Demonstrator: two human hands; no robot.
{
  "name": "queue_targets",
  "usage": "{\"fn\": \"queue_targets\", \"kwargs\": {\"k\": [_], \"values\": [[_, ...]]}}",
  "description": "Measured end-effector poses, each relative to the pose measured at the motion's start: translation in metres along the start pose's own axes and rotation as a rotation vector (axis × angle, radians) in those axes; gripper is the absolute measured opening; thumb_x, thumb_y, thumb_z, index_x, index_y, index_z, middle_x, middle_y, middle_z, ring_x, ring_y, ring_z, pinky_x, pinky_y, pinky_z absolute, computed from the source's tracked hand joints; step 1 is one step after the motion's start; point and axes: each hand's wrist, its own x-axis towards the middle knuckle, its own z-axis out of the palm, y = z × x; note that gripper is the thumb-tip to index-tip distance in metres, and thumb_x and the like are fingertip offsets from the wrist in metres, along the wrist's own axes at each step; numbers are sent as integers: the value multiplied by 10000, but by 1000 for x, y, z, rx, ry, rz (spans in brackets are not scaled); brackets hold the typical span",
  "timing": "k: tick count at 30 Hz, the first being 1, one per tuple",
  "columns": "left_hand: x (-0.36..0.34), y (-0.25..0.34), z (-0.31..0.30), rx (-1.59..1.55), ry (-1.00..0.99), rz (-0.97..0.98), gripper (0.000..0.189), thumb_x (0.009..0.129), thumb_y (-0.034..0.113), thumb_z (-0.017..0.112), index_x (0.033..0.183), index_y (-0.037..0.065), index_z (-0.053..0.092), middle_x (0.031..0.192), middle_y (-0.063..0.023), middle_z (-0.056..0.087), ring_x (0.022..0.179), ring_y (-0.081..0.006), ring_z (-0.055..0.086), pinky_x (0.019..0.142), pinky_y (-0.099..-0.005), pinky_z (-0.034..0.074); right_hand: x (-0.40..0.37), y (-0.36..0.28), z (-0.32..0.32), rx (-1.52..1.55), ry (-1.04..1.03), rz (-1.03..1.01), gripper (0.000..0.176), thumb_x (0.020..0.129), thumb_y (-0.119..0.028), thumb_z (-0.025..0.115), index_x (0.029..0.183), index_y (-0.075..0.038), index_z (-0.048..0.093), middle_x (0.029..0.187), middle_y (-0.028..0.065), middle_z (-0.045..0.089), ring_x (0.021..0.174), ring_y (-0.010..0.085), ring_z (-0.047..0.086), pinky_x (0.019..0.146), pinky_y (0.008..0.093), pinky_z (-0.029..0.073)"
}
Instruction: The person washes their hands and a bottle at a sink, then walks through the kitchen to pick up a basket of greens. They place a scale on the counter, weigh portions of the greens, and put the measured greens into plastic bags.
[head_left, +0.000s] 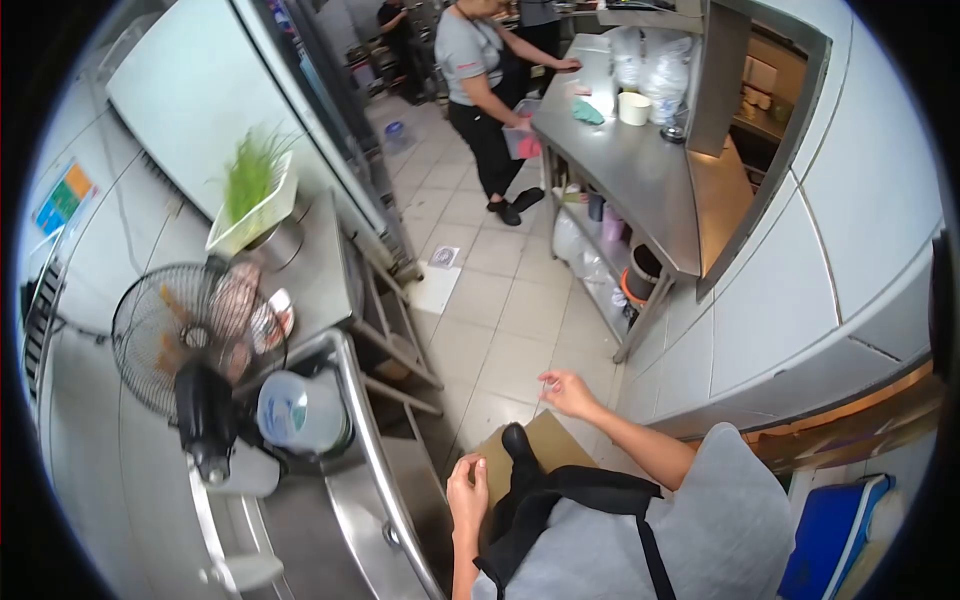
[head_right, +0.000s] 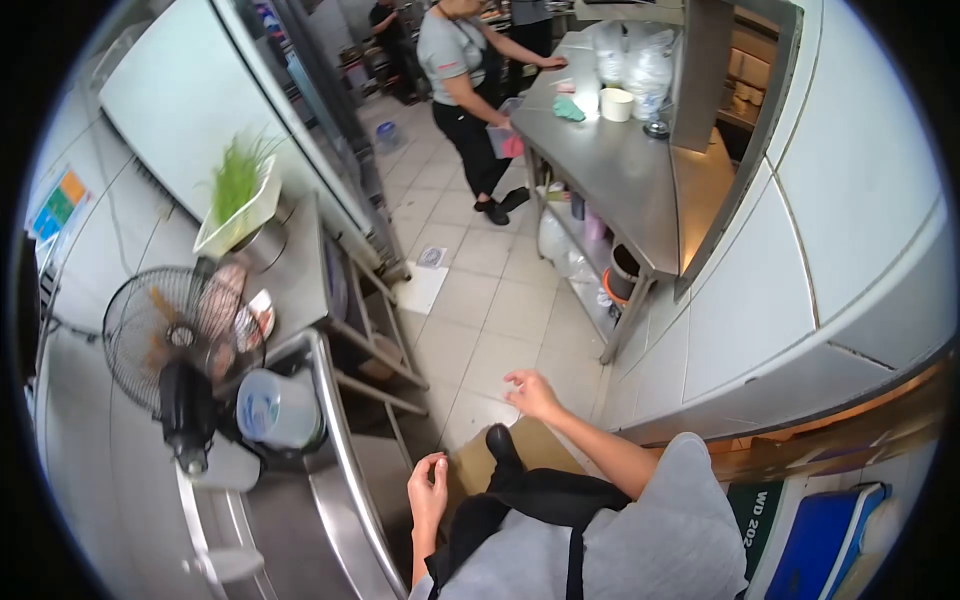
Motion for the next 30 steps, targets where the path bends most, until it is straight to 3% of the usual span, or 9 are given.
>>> {"fn": "queue_targets", "kwargs": {"k": [5,11,16,20,23,25,28,29,30], "values": [[114,-6,3,51,-192,99,189,847,184,502,929,36,586,907,-172,589,871,-343,557,758,-365,434,135,18,-95,358,110,439,232,782,-176,587,978,-53,578,742,22,574,585,113,554,504,280,474],[264,11,4,104,-317,312,194,850,185,495,939,41,588,936,-174,587,891,-344,552,775,-377,432,282,-28,-230,541,372,351,214,810,-192,578,993,-84,561,836,28,569,629,119,531,508,267,480],[349,29,20,150,-317,362,201,851,183,493,950,35,588,956,-180,586,903,-345,551,782,-377,431,409,-40,-342,343,575,329,293,798,-173,584,1071,-89,518,871,36,552,590,120,534,484,269,499],[385,5,58,135,-293,171,223,839,196,511,934,16,601,918,-186,597,891,-341,561,770,-375,439,510,-38,-443,328,824,253,282,745,-151,628,1004,-82,544,752,75,560,553,158,521,454,319,484],[403,-1,92,131,-246,106,217,825,195,527,914,17,613,871,-181,610,858,-329,581,749,-368,451,571,-39,-513,282,895,210,331,730,-156,618,1050,-94,558,938,136,554,670,188,561,519,315,511],[412,2,110,80,-228,-131,212,818,195,533,902,21,621,835,-173,621,831,-317,597,733,-363,459,602,-27,-545,85,1133,277,432,744,-201,622,1144,-93,502,1137,175,444,734,208,552,576,357,517],[449,10,142,113,-218,-47,211,817,196,536,901,25,626,806,-179,624,814,-307,607,730,-359,461,635,-16,-587,54,1335,375,499,736,-244,626,1182,-76,477,1253,217,318,905,254,521,637,386,517],[465,14,151,96,-230,13,208,819,195,538,910,31,628,791,-174,626,802,-309,609,726,-355,462,638,-12,-594,263,1260,261,539,746,-258,616,1216,-62,441,1285,193,306,1065,287,430,706,399,497],[477,16,156,104,-241,17,208,819,195,538,910,31,628,791,-174,626,802,-309,609,726,-355,462,643,-10,-599,265,1269,273,539,746,-258,616,1216,-62,441,1285,193,306,1065,287,430,706,399,497]]}}
